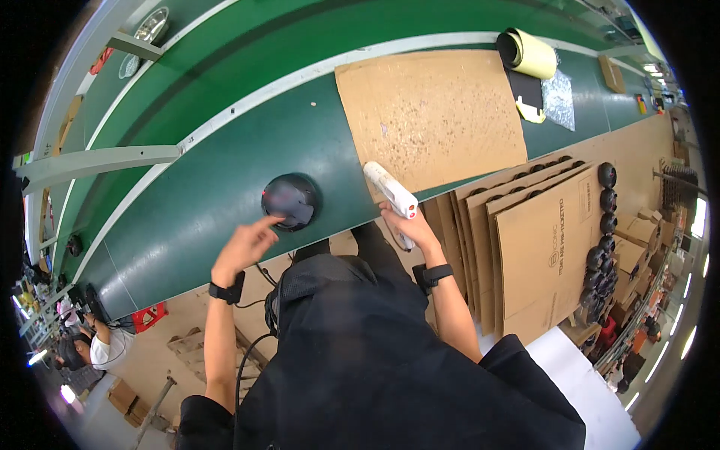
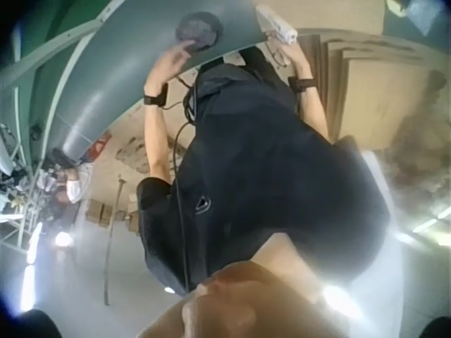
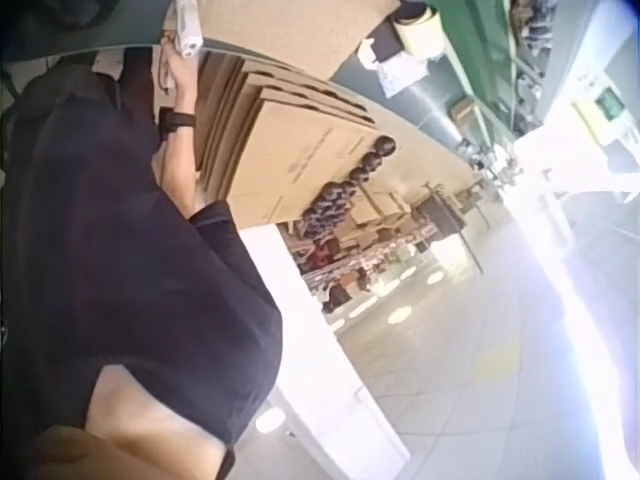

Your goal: Applying hot glue to circular electronic housings and placing them on a cardboard box for assembly.

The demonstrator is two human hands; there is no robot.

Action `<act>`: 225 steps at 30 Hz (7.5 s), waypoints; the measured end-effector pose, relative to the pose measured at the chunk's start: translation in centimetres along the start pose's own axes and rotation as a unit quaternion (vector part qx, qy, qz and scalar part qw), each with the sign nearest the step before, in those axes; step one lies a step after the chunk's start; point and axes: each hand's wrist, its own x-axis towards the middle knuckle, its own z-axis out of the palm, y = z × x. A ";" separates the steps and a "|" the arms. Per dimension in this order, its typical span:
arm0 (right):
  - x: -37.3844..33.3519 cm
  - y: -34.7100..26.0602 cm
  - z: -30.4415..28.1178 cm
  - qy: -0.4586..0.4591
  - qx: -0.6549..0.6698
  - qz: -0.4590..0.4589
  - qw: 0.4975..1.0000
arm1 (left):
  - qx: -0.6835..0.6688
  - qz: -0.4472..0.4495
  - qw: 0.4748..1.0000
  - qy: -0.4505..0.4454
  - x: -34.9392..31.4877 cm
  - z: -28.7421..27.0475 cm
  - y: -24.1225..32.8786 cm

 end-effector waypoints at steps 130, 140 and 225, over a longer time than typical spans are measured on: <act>-5.2 -9.8 9.4 -0.185 -0.511 -0.225 0.809 | -0.016 0.016 0.997 0.069 4.3 -1.3 -1.5; -5.3 -10.3 9.3 -0.170 -0.482 -0.260 0.819 | -0.051 -0.027 0.995 0.079 0.1 -2.1 -2.4; -24.5 -5.6 4.4 0.240 -0.253 -0.209 0.914 | 0.106 0.359 0.862 -0.342 6.6 9.7 19.0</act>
